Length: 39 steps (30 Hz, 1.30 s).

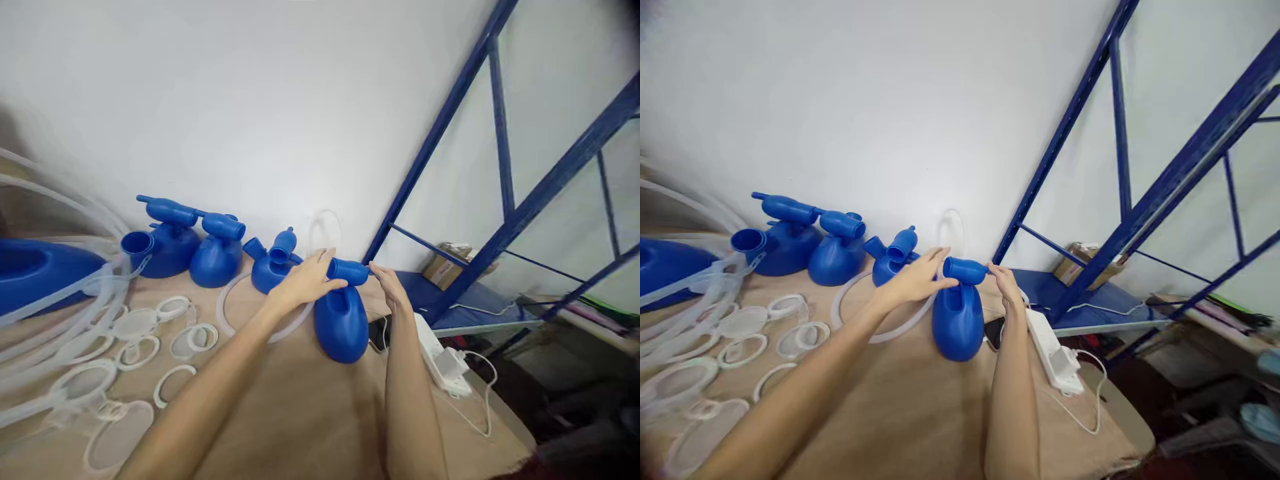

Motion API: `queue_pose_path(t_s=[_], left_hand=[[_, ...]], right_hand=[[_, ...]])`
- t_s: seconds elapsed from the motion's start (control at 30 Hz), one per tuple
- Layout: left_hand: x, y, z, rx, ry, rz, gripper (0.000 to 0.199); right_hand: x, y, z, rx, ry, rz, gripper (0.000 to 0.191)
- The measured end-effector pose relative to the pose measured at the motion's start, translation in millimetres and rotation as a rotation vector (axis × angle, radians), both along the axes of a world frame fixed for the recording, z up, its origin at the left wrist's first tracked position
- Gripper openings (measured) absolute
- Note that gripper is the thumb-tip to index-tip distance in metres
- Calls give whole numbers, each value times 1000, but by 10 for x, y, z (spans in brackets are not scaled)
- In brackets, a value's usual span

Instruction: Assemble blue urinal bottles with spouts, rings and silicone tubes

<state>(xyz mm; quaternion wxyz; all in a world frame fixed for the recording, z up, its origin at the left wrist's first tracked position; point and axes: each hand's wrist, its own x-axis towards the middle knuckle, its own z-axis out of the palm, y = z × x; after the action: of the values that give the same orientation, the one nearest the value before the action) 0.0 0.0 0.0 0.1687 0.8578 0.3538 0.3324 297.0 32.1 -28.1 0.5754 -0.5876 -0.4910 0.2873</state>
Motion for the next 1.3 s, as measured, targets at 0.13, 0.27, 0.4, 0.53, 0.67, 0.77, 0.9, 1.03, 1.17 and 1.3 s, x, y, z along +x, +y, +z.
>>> queue_pose_path(t_s=[0.13,0.27,0.4,0.53,0.67,0.77,0.9,1.03,1.17,1.3], left_hand=[[191,76,-149,19,-38,-19,57],[210,119,-179,46,-67,-16,45],[220,103,-168,60,-64,-2,44],[271,78,-170,70,-48,15,43],[282,61,-164,75,-33,40,43],[265,58,-154,67,-20,64,40],[240,61,-148,48,-5,85,37],[238,30,-139,50,14,89,35],[268,-10,-128,58,31,100,34],[319,-18,-137,56,28,123,33]], right_hand=[[19,11,0,23,4,13,42],[-3,69,-31,82,33,9,38],[1,105,-61,135,57,-9,34],[27,111,-96,152,54,-6,37],[20,85,-134,175,16,7,46],[14,42,-129,182,-45,40,54],[15,36,-88,163,-119,38,56],[-47,121,-88,176,-169,-64,60],[-123,178,-122,244,-131,-75,59],[-139,154,-148,293,-106,-59,54]])
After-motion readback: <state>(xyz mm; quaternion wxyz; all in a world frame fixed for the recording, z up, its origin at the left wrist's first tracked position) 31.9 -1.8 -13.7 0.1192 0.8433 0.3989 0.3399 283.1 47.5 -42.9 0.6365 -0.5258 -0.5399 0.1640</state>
